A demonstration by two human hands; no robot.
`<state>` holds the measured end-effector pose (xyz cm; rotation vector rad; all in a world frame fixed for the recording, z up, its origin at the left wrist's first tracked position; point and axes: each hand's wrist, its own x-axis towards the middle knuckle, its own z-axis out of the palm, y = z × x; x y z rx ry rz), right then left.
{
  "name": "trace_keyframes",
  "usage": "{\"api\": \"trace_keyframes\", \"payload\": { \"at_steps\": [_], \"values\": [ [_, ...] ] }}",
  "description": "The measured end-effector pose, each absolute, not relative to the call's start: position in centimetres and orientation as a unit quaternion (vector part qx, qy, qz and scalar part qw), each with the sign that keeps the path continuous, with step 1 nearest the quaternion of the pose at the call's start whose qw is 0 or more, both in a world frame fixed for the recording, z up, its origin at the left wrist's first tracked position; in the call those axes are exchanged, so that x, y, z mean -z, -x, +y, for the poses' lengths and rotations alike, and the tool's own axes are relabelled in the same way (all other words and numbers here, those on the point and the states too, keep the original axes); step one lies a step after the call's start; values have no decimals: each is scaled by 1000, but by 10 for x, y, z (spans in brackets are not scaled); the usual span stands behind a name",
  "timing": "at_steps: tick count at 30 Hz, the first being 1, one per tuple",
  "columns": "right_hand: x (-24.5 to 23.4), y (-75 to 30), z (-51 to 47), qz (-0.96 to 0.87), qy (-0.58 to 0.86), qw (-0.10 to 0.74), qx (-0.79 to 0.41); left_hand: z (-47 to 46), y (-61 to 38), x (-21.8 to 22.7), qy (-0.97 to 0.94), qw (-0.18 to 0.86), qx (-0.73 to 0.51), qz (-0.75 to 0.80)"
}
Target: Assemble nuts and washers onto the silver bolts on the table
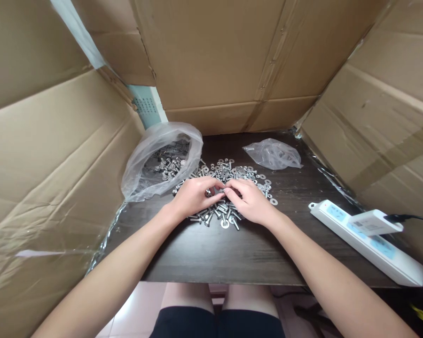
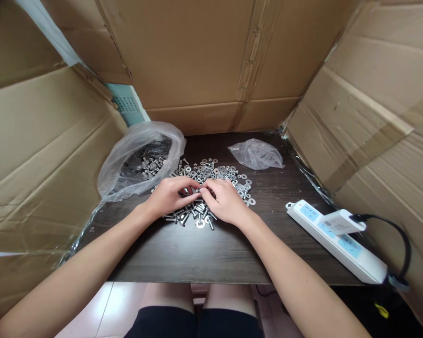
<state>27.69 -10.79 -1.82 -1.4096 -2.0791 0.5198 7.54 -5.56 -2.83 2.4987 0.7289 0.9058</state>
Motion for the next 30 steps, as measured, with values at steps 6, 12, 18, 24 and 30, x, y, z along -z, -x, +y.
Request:
{"api": "trace_keyframes", "payload": {
  "at_steps": [6,12,18,24,30],
  "values": [
    [20,-277,-107,-782,524,281,-190,-56,-75,28,-889,189,-326,258],
    [19,-278,-107,-781,521,281,-198,-56,-76,28,-888,188,-331,257],
    [18,-278,-109,-775,521,300,-194,-56,-76,27,-888,181,-344,248],
    [17,-277,-109,-775,521,300,-192,-56,-76,29,-888,178,-342,250],
    [17,-277,-108,-779,522,290,-192,-56,-76,30,-888,180,-340,253]
  ]
}}
